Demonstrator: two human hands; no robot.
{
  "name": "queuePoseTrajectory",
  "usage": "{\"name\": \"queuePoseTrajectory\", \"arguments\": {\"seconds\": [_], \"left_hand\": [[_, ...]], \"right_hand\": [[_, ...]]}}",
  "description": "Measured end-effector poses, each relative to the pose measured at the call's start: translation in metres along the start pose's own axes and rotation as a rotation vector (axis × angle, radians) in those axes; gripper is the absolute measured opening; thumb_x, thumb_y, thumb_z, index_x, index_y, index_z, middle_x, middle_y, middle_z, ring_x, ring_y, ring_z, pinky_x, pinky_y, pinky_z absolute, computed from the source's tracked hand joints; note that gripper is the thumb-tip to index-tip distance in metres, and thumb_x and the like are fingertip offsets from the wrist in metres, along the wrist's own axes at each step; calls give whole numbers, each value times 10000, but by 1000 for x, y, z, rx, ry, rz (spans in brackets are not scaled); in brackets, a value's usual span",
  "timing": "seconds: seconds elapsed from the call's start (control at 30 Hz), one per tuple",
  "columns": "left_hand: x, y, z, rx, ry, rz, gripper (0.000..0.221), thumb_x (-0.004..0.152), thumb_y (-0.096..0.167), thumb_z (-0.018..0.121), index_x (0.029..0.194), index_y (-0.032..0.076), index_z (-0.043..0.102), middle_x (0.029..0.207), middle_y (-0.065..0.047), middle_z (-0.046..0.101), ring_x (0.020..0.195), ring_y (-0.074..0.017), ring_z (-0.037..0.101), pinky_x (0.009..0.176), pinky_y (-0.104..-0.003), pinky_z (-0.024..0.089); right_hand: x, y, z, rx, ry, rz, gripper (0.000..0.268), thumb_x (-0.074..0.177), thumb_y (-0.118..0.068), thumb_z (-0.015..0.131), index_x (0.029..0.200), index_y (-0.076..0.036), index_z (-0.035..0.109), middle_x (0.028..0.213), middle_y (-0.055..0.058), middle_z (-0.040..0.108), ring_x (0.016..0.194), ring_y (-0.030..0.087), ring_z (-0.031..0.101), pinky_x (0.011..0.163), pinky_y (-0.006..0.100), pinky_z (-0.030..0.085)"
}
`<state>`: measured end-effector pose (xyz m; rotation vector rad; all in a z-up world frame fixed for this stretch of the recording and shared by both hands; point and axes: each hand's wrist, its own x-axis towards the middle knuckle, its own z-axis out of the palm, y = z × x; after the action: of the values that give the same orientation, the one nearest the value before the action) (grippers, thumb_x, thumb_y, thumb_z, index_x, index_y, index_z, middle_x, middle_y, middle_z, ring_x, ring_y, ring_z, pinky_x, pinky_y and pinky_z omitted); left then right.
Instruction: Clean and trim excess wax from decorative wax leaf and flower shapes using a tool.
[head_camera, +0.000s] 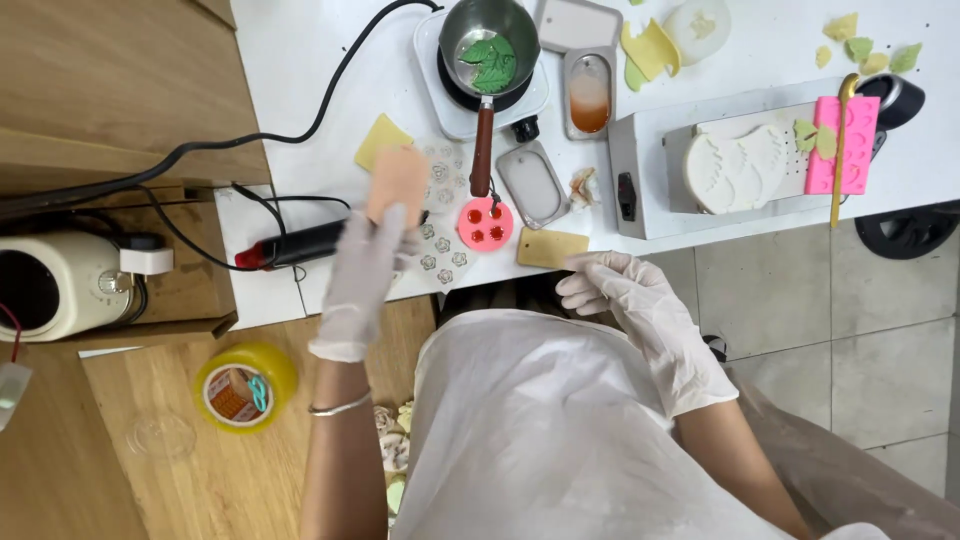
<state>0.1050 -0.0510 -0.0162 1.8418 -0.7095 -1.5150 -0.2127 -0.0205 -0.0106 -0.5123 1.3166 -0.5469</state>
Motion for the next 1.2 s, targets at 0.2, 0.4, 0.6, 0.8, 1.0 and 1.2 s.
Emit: {"name": "queuePoseTrajectory", "arguments": {"seconds": [0.2, 0.4, 0.6, 0.8, 1.0, 1.2], "left_hand": [[112, -23, -47, 162, 200, 77, 282, 984, 159, 669, 1201, -15, 620, 1017, -99, 708, 753, -129, 648, 619, -242, 525], [173, -57, -67, 0, 270, 20, 454, 906, 16, 675, 1290, -55, 444, 1104, -126, 713, 780, -145, 718, 600, -227, 594], [145, -33, -58, 599, 382, -179, 404, 1011, 259, 728, 1312, 16, 613, 1169, -172, 722, 907, -218, 677, 755, -322, 526], [26, 62, 23, 490, 500, 307, 265, 1044, 124, 607, 1279, 5, 582, 1165, -116, 650, 955, -187, 664, 859, -343, 582], [-38, 64, 160, 206, 113, 599, 280, 1059, 204, 647, 1266, 16, 654, 1181, -115, 695, 1054, -197, 660, 955, -320, 544], [-12, 51, 282, 552, 51, 379, 684, 901, 421, 776, 1407, 45, 510, 1077, -139, 664, 906, -237, 668, 807, -381, 554]], "right_hand": [[-22, -3, -24, -48, 174, -106, 245, 1021, -140, 568, 1145, 15, 712, 899, 102, 754, 800, 147, 707, 770, 290, 570], [-75, -27, -78, -91, 470, -296, 219, 1023, -139, 606, 1111, 27, 719, 838, 83, 729, 757, 144, 677, 743, 281, 556], [-44, -32, -161, -278, 969, -445, 253, 991, -156, 741, 1176, -36, 616, 903, 57, 682, 760, 115, 637, 659, 251, 523], [-1, -60, -181, -315, 925, -392, 420, 914, -130, 816, 1185, -89, 499, 862, 8, 650, 703, 82, 631, 569, 227, 504], [14, -55, -218, -139, 688, -358, 295, 902, -52, 773, 1127, -57, 583, 736, -3, 581, 590, 87, 554, 498, 235, 438], [8, -68, -242, -338, 573, -358, 307, 944, -106, 777, 1198, -59, 610, 738, -13, 585, 632, 76, 556, 547, 233, 458]]}}
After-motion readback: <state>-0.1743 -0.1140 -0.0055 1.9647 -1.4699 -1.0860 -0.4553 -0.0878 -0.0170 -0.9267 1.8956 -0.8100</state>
